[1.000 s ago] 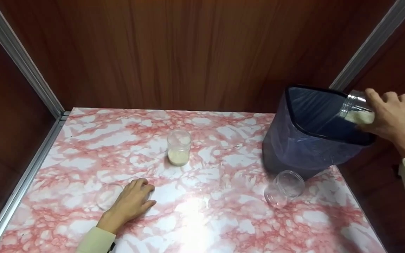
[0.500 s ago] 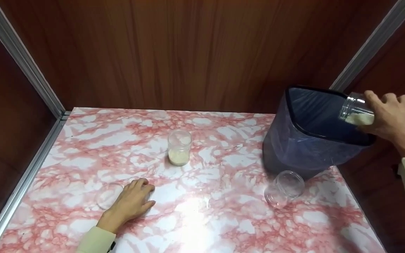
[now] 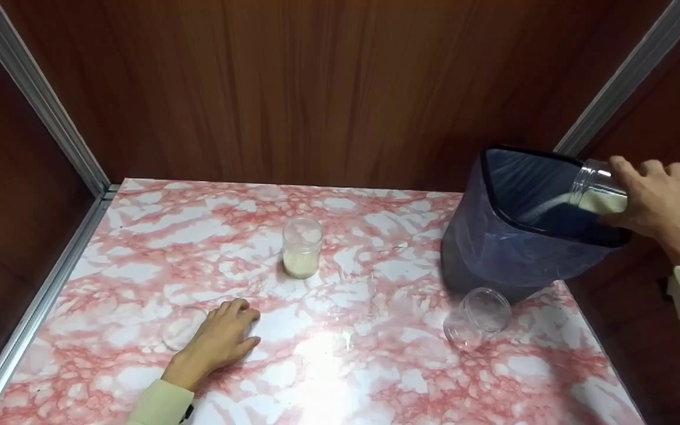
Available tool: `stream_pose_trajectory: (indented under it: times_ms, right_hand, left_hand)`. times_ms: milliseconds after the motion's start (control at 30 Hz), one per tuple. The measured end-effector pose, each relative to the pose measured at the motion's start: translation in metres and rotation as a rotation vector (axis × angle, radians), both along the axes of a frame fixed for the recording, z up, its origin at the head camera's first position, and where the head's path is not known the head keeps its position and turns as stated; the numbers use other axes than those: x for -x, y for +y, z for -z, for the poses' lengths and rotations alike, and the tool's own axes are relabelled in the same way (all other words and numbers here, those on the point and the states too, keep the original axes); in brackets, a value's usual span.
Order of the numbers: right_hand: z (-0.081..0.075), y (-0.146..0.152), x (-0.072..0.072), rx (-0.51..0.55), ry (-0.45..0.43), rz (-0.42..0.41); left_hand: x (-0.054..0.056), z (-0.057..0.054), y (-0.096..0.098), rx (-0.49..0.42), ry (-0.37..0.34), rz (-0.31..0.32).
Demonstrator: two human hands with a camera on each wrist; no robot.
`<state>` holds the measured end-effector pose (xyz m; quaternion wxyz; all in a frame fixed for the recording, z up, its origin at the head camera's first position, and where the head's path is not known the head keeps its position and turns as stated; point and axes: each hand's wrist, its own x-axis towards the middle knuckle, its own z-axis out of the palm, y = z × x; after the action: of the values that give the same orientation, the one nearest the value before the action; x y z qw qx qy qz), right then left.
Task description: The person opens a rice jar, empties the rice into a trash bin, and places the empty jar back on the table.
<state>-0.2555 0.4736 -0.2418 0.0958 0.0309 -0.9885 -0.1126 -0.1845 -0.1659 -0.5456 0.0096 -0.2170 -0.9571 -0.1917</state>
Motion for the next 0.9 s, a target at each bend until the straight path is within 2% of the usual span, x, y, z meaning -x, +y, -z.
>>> stream_pose_trajectory:
  times_ms: [467,633,900]
  right_hand:
    - [-0.003,-0.003,0.001,-0.013,0.007,-0.012]
    - [-0.006,-0.005,-0.001,-0.015,0.014,-0.016]
    - [-0.010,-0.007,-0.002,-0.038,0.016,-0.019]
  left_hand:
    - [0.001,0.001,0.000,0.007,-0.007,-0.012]
    - [0.002,0.001,0.000,0.018,0.014,-0.008]
    - [0.001,0.001,0.000,0.014,-0.022,-0.012]
